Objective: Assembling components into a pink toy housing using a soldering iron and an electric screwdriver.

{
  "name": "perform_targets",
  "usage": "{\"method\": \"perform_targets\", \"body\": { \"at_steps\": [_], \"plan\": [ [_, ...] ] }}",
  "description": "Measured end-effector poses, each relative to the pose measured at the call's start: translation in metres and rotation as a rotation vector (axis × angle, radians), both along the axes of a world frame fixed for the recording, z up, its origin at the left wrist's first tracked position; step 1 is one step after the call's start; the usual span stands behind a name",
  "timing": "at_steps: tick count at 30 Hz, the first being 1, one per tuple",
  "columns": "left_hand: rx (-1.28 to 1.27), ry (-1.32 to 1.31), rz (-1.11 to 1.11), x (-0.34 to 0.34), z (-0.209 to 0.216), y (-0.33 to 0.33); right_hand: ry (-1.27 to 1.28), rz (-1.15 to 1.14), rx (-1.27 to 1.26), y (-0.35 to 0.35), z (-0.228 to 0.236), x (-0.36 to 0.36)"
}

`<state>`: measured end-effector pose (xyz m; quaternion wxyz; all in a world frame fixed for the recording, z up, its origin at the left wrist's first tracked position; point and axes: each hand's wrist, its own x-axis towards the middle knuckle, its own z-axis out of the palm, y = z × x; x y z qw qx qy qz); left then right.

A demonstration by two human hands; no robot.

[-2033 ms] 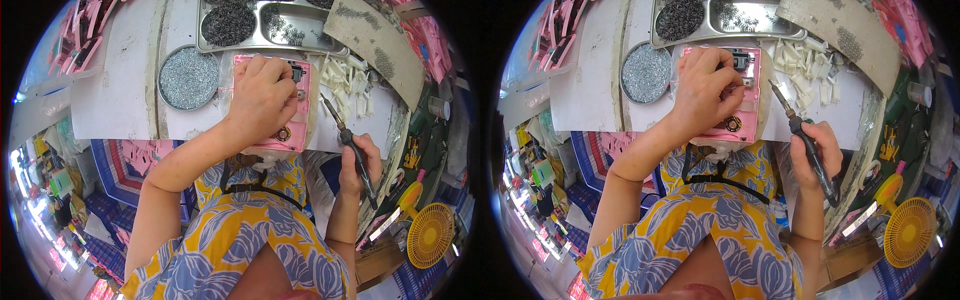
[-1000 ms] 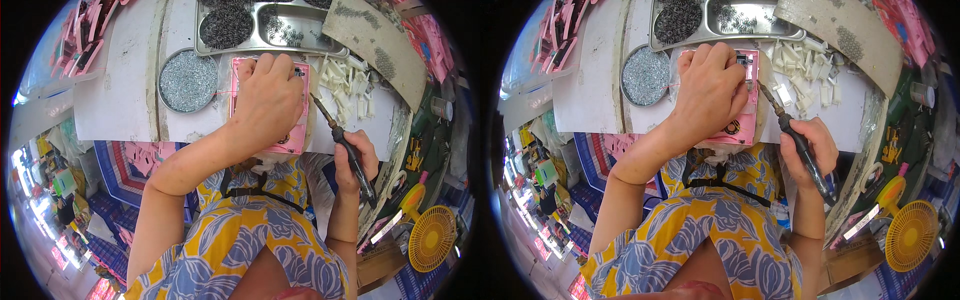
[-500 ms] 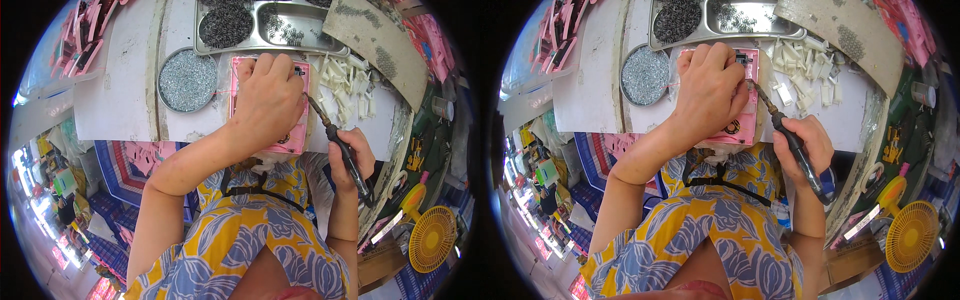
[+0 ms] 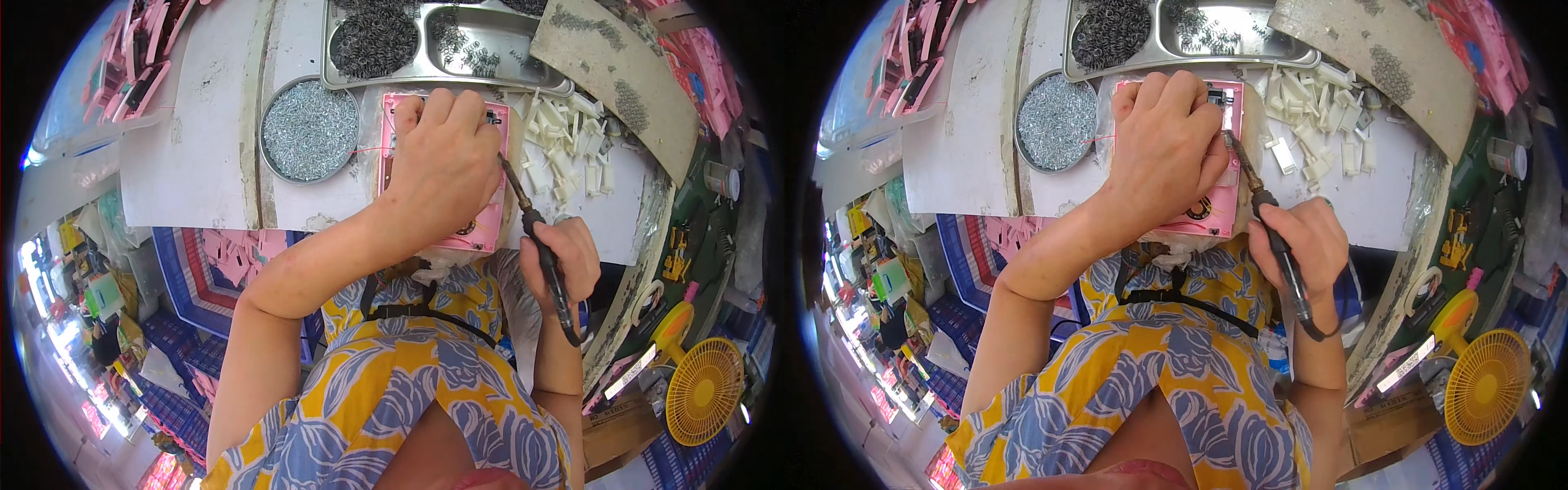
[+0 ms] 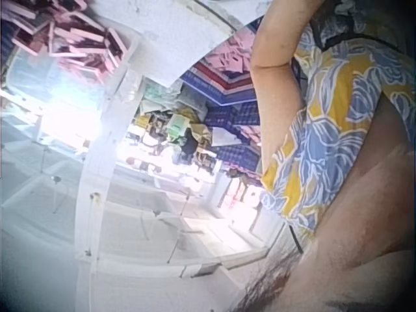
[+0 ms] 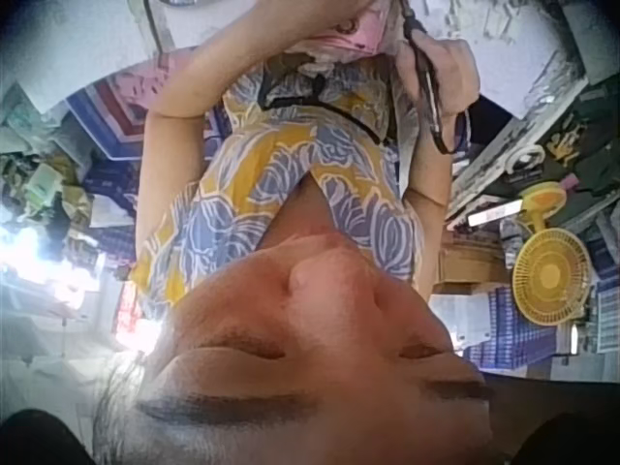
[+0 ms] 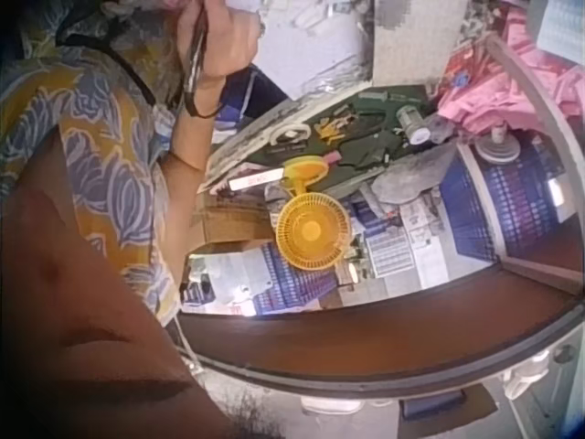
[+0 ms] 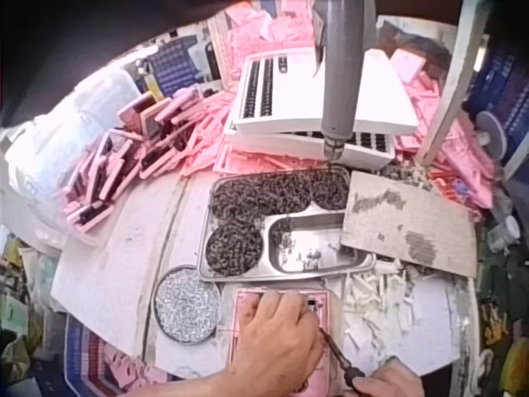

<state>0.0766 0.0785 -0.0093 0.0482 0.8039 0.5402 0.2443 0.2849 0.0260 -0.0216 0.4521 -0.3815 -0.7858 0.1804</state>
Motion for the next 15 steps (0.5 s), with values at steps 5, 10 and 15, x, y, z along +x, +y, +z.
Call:
{"method": "perform_targets", "body": {
  "at_steps": [5, 10, 15],
  "plan": [
    [-0.009, -0.003, -0.002, -0.0006, 0.0011, -0.0008, 0.111, -0.053, -0.021, 0.0009, 0.0029, 0.0053],
    [-0.003, 0.02, -0.006, -0.001, 0.001, -0.0009, 0.133, -0.085, -0.071, 0.0008, 0.005, 0.0085],
    [-0.01, 0.019, -0.012, -0.0012, 0.0019, -0.0009, 0.117, -0.085, -0.084, 0.0009, 0.0066, 0.0095]
  ]
}}
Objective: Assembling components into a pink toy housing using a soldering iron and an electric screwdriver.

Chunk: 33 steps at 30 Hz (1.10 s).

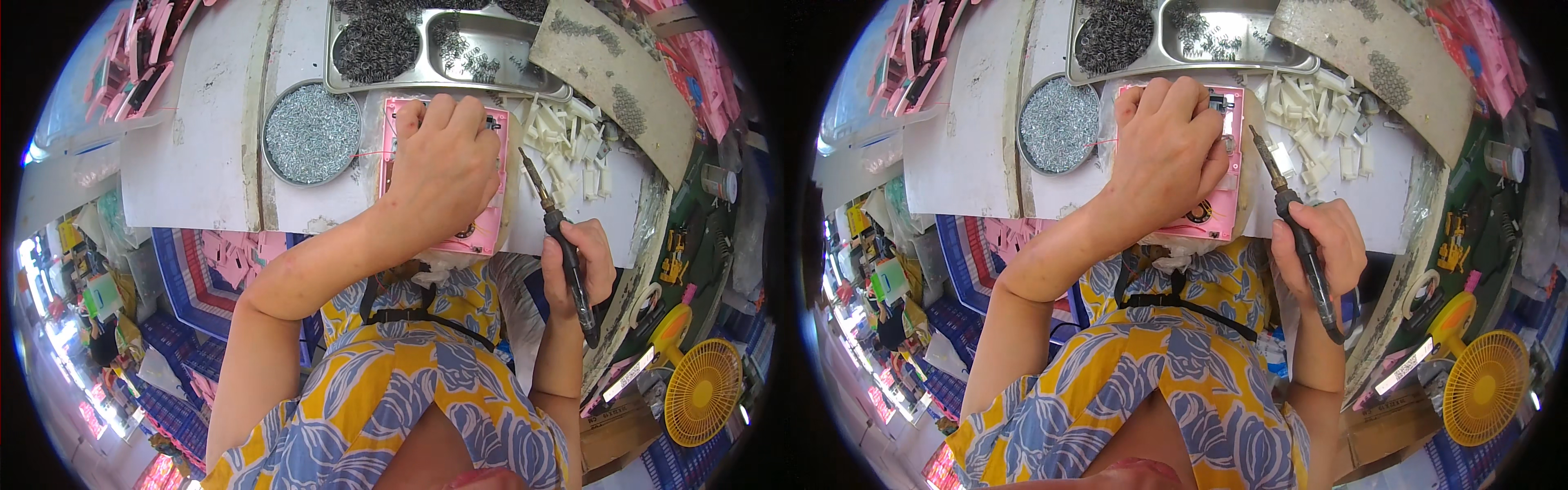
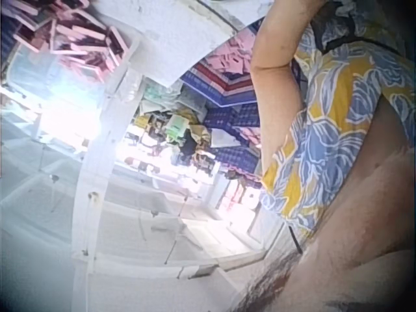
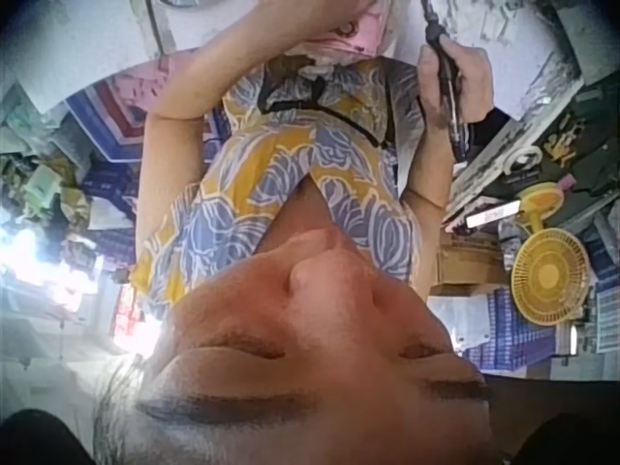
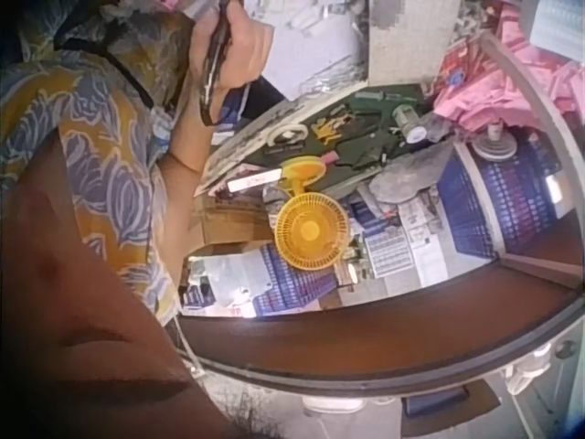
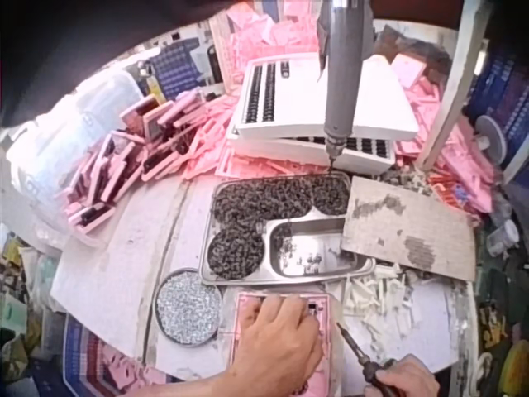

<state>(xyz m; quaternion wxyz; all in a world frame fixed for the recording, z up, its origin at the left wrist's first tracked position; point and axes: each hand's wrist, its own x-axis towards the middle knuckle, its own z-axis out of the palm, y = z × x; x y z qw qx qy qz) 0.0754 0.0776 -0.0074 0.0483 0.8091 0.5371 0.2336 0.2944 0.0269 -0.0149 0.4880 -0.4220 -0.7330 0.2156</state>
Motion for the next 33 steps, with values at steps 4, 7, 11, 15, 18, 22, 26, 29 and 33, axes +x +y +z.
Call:
{"method": "perform_targets", "body": {
  "at_steps": [4, 7, 11, 15, 18, 22, 26, 29, 33],
  "plan": [
    [0.005, 0.014, -0.009, 0.0, 0.001, 0.001, 0.004, -0.004, -0.01, 0.0, 0.001, 0.0],
    [0.01, 0.02, -0.016, -0.001, -0.001, 0.0, 0.001, -0.012, -0.018, 0.0, 0.003, 0.001],
    [-0.01, -0.088, -0.085, -0.013, 0.006, 0.0, 0.006, -0.014, -0.025, 0.001, 0.004, 0.003],
    [-0.075, 0.193, -0.031, -0.068, 0.031, -0.002, 0.005, -0.03, -0.037, 0.0, 0.003, 0.009],
    [-0.248, 0.367, -0.226, -0.099, 0.032, -0.004, -0.014, -0.033, -0.039, 0.003, 0.005, 0.01],
    [-0.256, 0.25, -0.285, -0.106, 0.037, -0.004, 0.016, -0.045, -0.005, 0.009, 0.005, 0.006],
    [-0.21, -0.299, -0.195, -0.094, 0.031, 0.005, 0.09, -0.033, -0.08, 0.01, 0.003, -0.001],
    [-0.482, -0.716, -0.046, -0.07, 0.006, 0.0, 0.373, -0.071, -0.315, 0.008, 0.007, -0.028],
    [-0.861, -1.196, 0.079, -0.055, 0.003, -0.01, 0.41, 0.091, -0.489, 0.027, 0.017, -0.062]
  ]
}}
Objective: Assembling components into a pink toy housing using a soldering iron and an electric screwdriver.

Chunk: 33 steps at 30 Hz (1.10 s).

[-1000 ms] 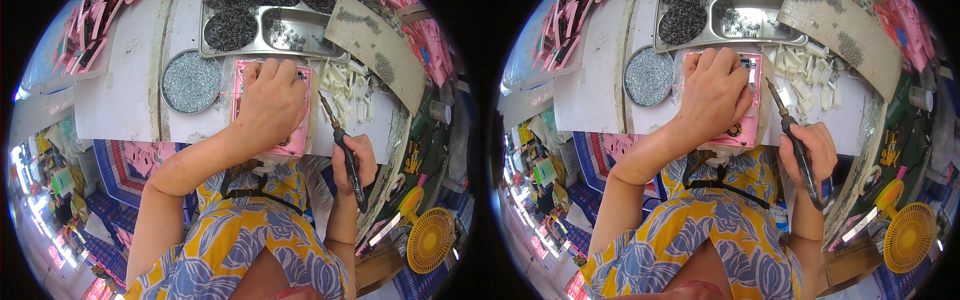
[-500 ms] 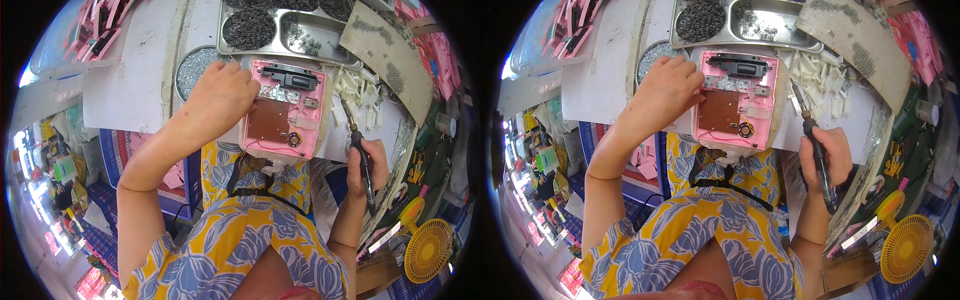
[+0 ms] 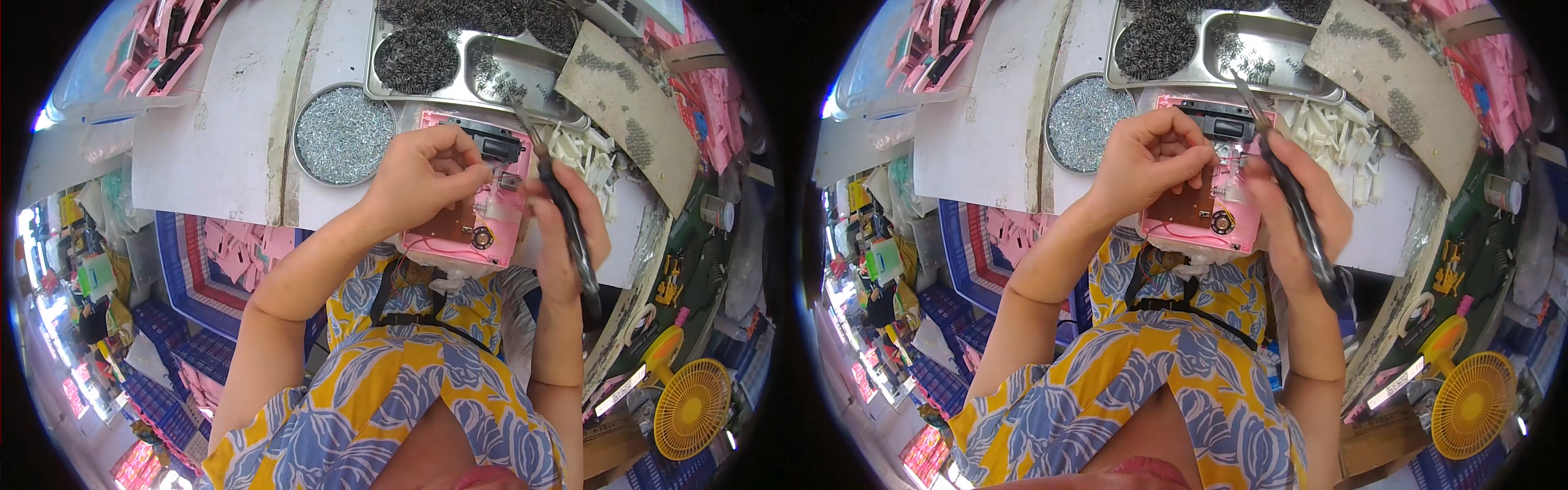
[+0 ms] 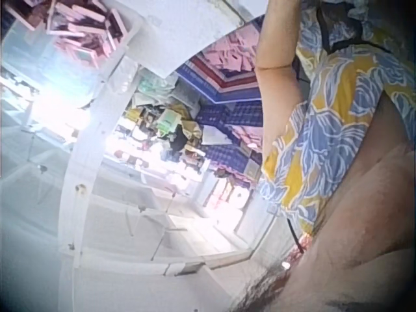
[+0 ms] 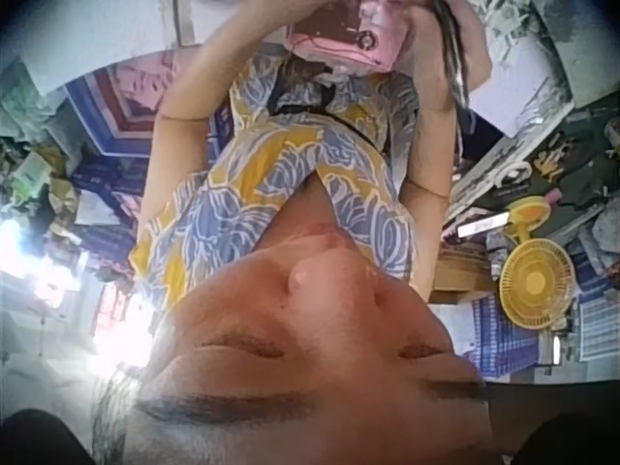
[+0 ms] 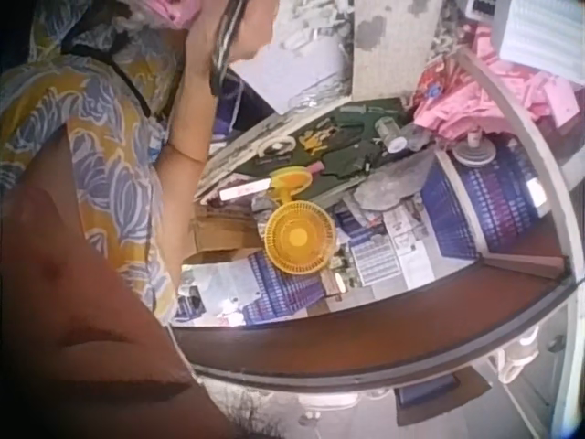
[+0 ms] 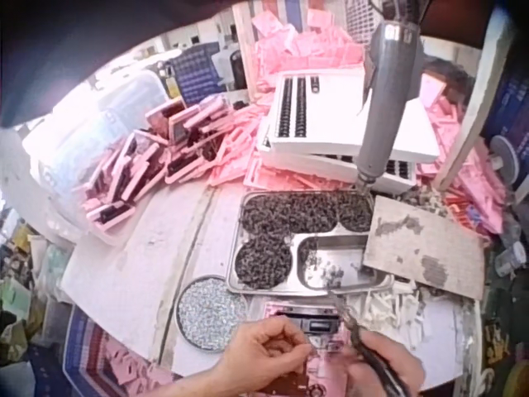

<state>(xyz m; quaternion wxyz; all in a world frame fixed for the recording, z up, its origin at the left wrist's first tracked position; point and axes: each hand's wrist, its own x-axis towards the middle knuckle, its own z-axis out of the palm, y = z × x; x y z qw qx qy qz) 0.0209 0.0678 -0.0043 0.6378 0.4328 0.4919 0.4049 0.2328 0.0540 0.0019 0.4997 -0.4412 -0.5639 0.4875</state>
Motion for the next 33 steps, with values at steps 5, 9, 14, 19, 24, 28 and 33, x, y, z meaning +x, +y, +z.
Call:
{"method": "perform_targets", "body": {
  "at_steps": [5, 9, 14, 19, 24, 28, 33],
  "plan": [
    [0.026, 0.02, 0.034, -0.002, -0.001, 0.0, 0.045, 0.0, -0.039, 0.018, 0.001, -0.034],
    [0.131, 0.224, -0.014, -0.006, 0.001, 0.0, -0.024, -0.032, 0.021, 0.022, -0.008, -0.037],
    [0.414, 0.5, -0.095, -0.014, 0.001, 0.009, -0.209, -0.092, 0.238, 0.013, -0.01, -0.01],
    [0.601, 0.708, -0.01, -0.002, -0.011, 0.004, -0.296, -0.066, 0.254, -0.001, -0.001, 0.035],
    [0.661, 0.747, 0.045, -0.001, -0.017, 0.005, -0.321, 0.014, 0.305, -0.005, -0.003, 0.043],
    [0.654, 0.738, 0.076, -0.001, -0.021, 0.005, -0.343, 0.078, 0.359, 0.0, -0.006, 0.036],
    [0.672, 0.751, 0.084, -0.002, -0.02, 0.004, -0.381, 0.097, 0.403, 0.004, -0.007, 0.029]
  ]
}}
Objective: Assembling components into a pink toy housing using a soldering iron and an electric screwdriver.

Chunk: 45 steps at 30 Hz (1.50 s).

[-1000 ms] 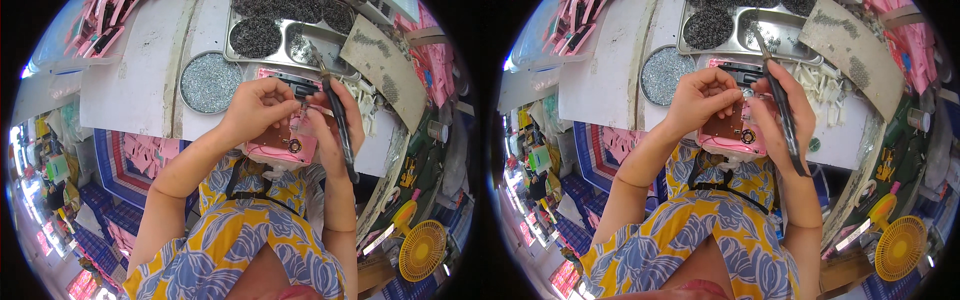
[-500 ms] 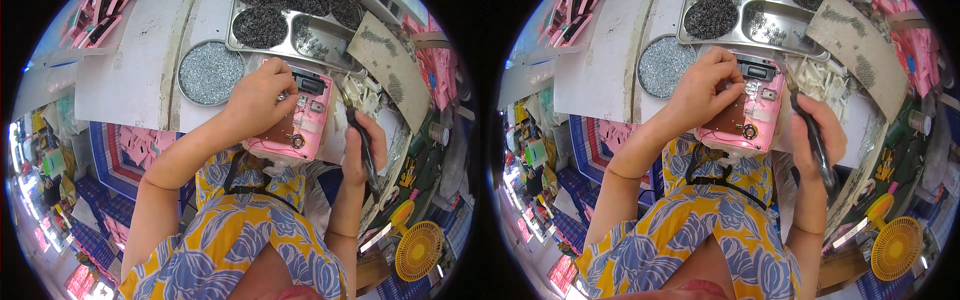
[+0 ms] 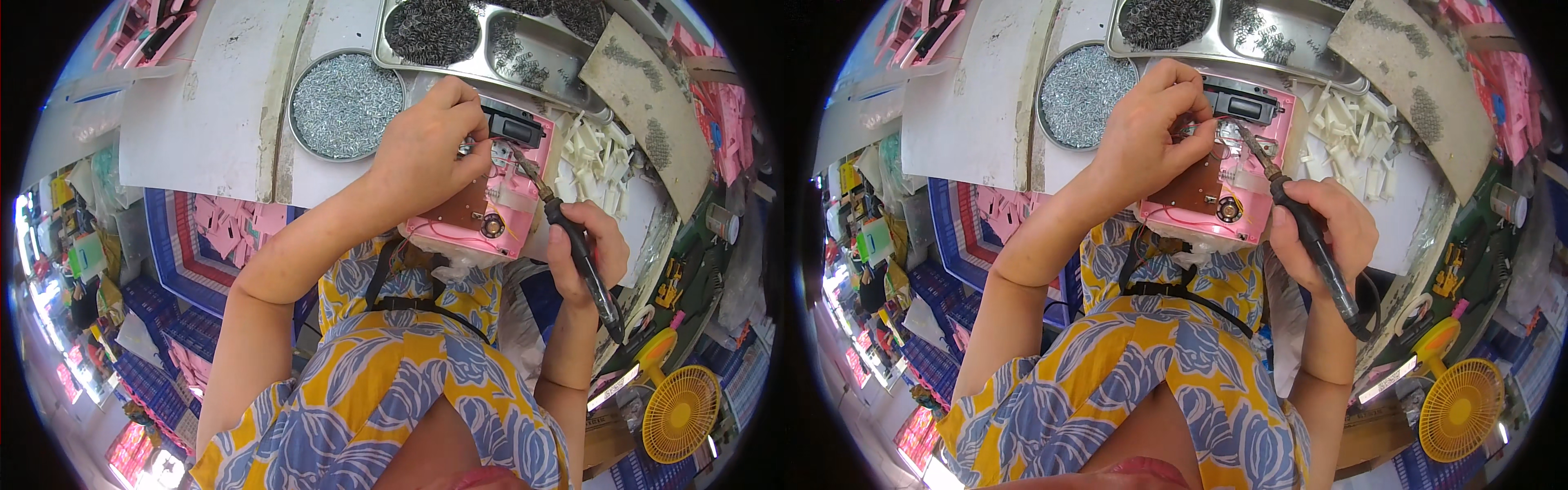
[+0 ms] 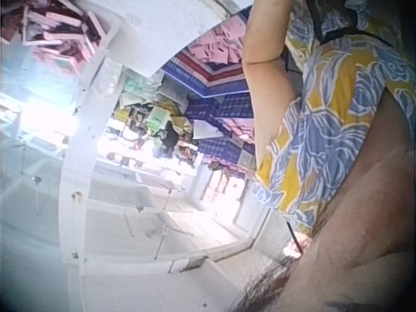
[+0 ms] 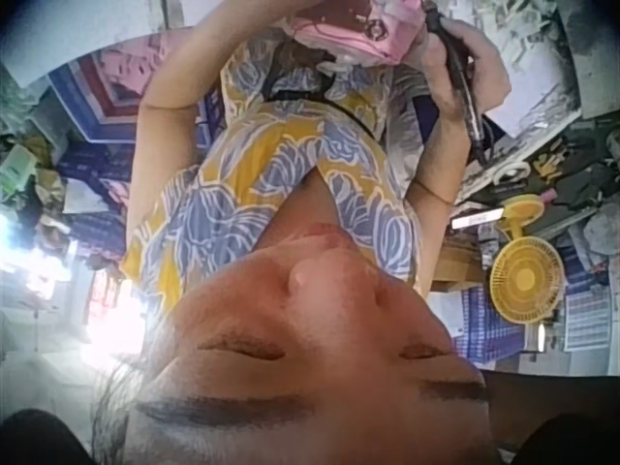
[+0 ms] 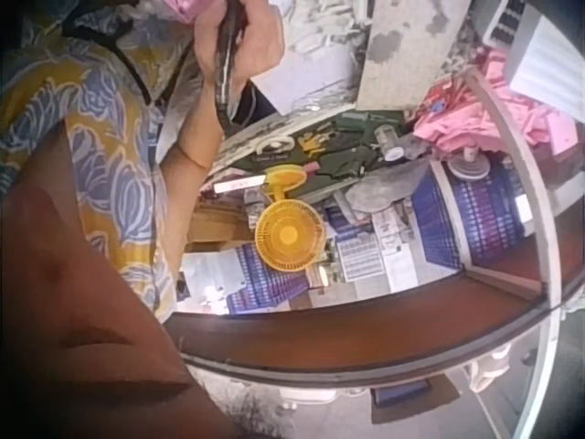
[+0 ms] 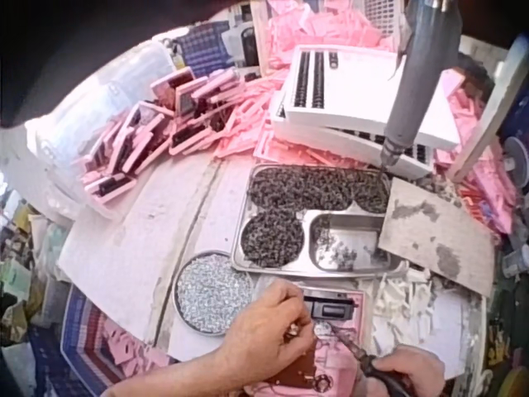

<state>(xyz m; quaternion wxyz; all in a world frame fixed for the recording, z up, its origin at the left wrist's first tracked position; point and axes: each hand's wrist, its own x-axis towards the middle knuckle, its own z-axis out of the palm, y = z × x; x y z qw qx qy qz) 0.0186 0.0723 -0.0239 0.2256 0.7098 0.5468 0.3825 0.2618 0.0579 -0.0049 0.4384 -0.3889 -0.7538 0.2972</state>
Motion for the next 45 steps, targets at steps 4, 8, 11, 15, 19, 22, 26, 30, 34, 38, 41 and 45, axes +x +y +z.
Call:
{"method": "perform_targets", "body": {
  "at_steps": [4, 8, 11, 15, 19, 22, 26, 30, 34, 38, 41, 45],
  "plan": [
    [0.024, 0.005, -0.009, 0.0, -0.002, -0.001, -0.022, 0.018, 0.007, 0.001, 0.001, -0.001],
    [0.012, -0.013, -0.015, 0.0, -0.002, -0.001, -0.03, 0.019, 0.006, 0.001, 0.002, -0.002],
    [0.012, -0.015, -0.009, 0.0, -0.002, 0.0, -0.005, 0.025, 0.02, 0.002, 0.002, -0.003],
    [0.002, -0.003, -0.004, 0.0, 0.0, -0.001, -0.005, 0.026, 0.037, 0.004, 0.001, -0.004],
    [-0.004, -0.009, 0.001, 0.0, -0.001, -0.001, -0.024, 0.026, 0.018, 0.004, 0.002, -0.004],
    [-0.004, -0.009, 0.004, 0.001, -0.002, -0.001, -0.038, 0.042, 0.034, 0.005, 0.002, -0.004],
    [-0.01, -0.002, 0.012, 0.001, -0.002, -0.001, -0.094, 0.107, 0.124, 0.01, 0.004, -0.003],
    [0.079, 0.011, 0.016, 0.002, -0.006, 0.001, -0.116, 0.142, 0.141, 0.012, 0.005, 0.001],
    [0.073, 0.018, 0.03, 0.003, -0.006, 0.0, -0.052, 0.155, 0.078, 0.011, 0.003, 0.005],
    [0.058, 0.019, 0.035, 0.004, -0.004, -0.001, -0.067, 0.149, 0.036, 0.013, 0.007, 0.007],
    [0.054, 0.02, 0.039, 0.005, -0.004, -0.001, -0.076, 0.138, 0.023, 0.014, 0.008, 0.007],
    [0.092, 0.035, 0.038, 0.005, -0.007, 0.0, -0.107, 0.128, 0.013, 0.016, 0.009, 0.008]
  ]
}}
